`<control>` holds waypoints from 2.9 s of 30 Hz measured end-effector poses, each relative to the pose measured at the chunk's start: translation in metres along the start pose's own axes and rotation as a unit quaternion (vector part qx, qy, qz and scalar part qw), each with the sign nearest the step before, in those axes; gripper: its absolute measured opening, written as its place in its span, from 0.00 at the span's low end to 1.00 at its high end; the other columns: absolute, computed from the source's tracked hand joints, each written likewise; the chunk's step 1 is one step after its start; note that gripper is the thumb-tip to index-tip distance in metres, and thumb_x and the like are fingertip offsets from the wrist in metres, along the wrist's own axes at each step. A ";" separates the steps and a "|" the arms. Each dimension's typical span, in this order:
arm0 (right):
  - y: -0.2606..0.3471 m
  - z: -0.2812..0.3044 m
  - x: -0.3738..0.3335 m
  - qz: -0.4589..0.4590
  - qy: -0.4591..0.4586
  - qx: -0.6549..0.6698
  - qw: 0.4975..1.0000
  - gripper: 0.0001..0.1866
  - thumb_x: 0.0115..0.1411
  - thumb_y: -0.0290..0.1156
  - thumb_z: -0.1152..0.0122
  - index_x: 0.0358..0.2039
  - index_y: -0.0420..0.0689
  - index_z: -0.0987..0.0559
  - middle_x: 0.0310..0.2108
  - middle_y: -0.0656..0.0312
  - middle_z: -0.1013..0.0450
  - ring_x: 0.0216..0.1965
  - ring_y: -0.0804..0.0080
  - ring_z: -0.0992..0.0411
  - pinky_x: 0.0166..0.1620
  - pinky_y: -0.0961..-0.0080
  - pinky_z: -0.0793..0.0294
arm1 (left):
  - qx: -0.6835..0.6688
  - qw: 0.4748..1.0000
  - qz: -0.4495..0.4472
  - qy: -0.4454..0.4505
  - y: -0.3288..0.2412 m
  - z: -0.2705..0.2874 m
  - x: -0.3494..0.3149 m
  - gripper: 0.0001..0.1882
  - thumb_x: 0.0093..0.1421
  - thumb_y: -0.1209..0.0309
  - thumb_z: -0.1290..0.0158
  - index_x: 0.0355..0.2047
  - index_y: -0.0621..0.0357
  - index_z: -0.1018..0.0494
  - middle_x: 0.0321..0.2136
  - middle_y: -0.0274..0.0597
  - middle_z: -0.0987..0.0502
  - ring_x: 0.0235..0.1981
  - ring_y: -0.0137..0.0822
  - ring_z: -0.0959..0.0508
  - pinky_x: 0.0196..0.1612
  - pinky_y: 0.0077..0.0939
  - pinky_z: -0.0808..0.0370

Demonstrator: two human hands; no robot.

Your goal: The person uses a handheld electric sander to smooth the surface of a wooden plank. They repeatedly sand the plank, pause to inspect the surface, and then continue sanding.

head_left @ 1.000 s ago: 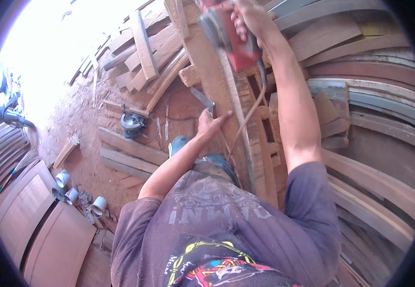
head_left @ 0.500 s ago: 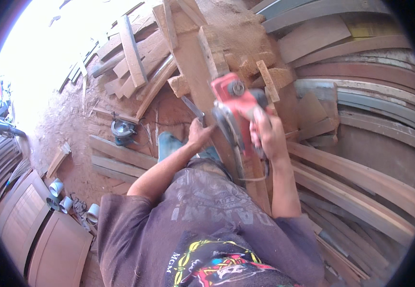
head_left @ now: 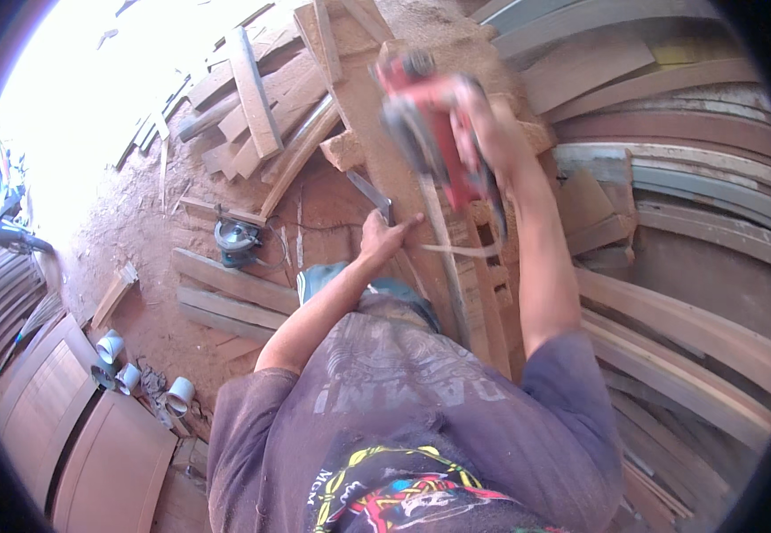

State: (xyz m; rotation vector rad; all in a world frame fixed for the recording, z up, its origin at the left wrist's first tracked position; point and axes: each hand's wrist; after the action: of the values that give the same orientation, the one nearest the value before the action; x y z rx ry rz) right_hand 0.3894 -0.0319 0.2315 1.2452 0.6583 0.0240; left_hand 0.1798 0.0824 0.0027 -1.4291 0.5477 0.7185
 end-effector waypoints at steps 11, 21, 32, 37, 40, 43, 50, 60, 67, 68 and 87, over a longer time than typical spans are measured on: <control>-0.034 -0.006 -0.102 -0.082 -0.075 0.013 0.994 0.28 0.75 0.56 0.47 0.24 0.48 0.27 0.20 0.71 0.33 0.17 0.86 0.36 0.20 0.81 0.40 | -0.020 0.997 -0.070 0.014 0.008 0.003 -0.004 0.26 0.58 0.61 0.29 0.50 0.67 0.18 0.41 0.47 0.12 0.40 0.36 0.13 0.45 0.34 0.17; 0.047 -0.008 0.084 0.044 -0.018 0.019 0.999 0.36 0.75 0.60 0.52 0.47 0.36 0.13 0.19 0.71 0.37 0.15 0.81 0.40 0.20 0.77 0.37 | 0.064 0.998 0.023 -0.010 -0.024 0.007 -0.012 0.42 0.51 0.41 0.26 0.50 0.69 0.21 0.42 0.56 0.14 0.41 0.47 0.13 0.42 0.41 0.18; -0.065 -0.017 -0.215 -0.148 -0.116 0.051 0.981 0.27 0.77 0.53 0.50 0.25 0.48 0.27 0.19 0.73 0.33 0.17 0.85 0.35 0.21 0.80 0.38 | 0.036 0.999 -0.014 -0.001 0.005 0.004 -0.002 0.38 0.53 0.45 0.26 0.48 0.69 0.20 0.43 0.58 0.14 0.45 0.47 0.14 0.47 0.44 0.18; -0.023 -0.015 -0.083 -0.071 -0.088 0.055 0.992 0.30 0.75 0.57 0.46 0.22 0.48 0.25 0.15 0.72 0.34 0.14 0.84 0.35 0.19 0.77 0.37 | -0.026 0.999 -0.030 0.018 0.031 -0.002 0.010 0.41 0.52 0.45 0.26 0.51 0.71 0.22 0.46 0.62 0.15 0.48 0.52 0.14 0.53 0.45 0.20; 0.021 -0.016 0.038 -0.001 -0.084 -0.001 0.996 0.33 0.74 0.60 0.50 0.22 0.46 0.23 0.14 0.69 0.34 0.13 0.79 0.36 0.18 0.74 0.36 | -0.017 1.000 -0.020 0.007 0.009 -0.002 0.002 0.41 0.53 0.44 0.27 0.51 0.71 0.22 0.46 0.60 0.15 0.48 0.51 0.14 0.53 0.44 0.20; 0.073 -0.007 0.134 0.037 -0.040 0.029 0.998 0.30 0.73 0.62 0.47 0.29 0.46 0.26 0.19 0.72 0.37 0.16 0.84 0.39 0.18 0.78 0.37 | 0.056 0.998 0.006 -0.005 -0.028 -0.001 -0.009 0.36 0.57 0.50 0.28 0.53 0.69 0.21 0.45 0.54 0.14 0.46 0.44 0.14 0.51 0.39 0.19; 0.040 -0.013 0.063 -0.004 -0.028 0.036 0.999 0.31 0.72 0.65 0.48 0.31 0.45 0.26 0.18 0.72 0.37 0.15 0.83 0.38 0.19 0.78 0.39 | 0.044 0.999 -0.024 0.004 -0.017 0.024 -0.011 0.35 0.53 0.42 0.26 0.43 0.64 0.19 0.34 0.48 0.15 0.36 0.41 0.15 0.41 0.38 0.19; -0.110 -0.011 -0.325 -0.143 -0.179 0.113 0.967 0.30 0.76 0.58 0.48 0.36 0.40 0.20 0.23 0.69 0.30 0.20 0.84 0.35 0.22 0.81 0.37 | -0.144 0.973 -0.160 -0.088 -0.010 0.161 -0.123 0.15 0.62 0.68 0.27 0.44 0.63 0.18 0.34 0.38 0.15 0.28 0.23 0.21 0.32 0.22 0.22; -0.174 -0.041 -0.475 -0.174 -0.367 0.238 0.882 0.32 0.75 0.64 0.47 0.41 0.42 0.22 0.21 0.70 0.34 0.20 0.81 0.37 0.24 0.78 0.36 | 0.404 0.755 -0.515 0.040 -0.117 0.069 -0.094 0.36 0.52 0.60 0.24 0.56 0.65 0.26 0.62 0.54 0.24 0.62 0.52 0.23 0.60 0.44 0.22; -0.179 -0.048 -0.486 -0.165 -0.397 0.235 0.872 0.32 0.75 0.64 0.47 0.42 0.42 0.23 0.20 0.70 0.35 0.20 0.82 0.38 0.24 0.78 0.36 | 0.437 0.672 -0.594 0.064 -0.119 0.050 -0.074 0.37 0.50 0.56 0.24 0.54 0.63 0.26 0.66 0.57 0.28 0.66 0.57 0.26 0.63 0.48 0.24; -0.303 -0.050 -0.478 -0.178 -0.430 0.199 0.863 0.26 0.74 0.55 0.39 0.37 0.41 0.18 0.19 0.72 0.32 0.19 0.85 0.35 0.24 0.81 0.37 | 0.616 0.708 -0.344 -0.020 -0.093 -0.027 0.028 0.35 0.59 0.48 0.34 0.51 0.66 0.31 0.47 0.64 0.18 0.51 0.63 0.17 0.51 0.58 0.22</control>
State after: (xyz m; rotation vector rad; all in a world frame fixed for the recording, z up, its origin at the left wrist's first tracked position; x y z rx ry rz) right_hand -0.1244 -0.2669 0.1710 1.3399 0.0843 -0.9723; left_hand 0.2686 0.0586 0.0435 -0.2339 0.2764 -0.2831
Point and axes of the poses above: each hand's wrist, its own x-axis towards the middle knuckle, its own z-axis out of the back of the hand, y = z × x
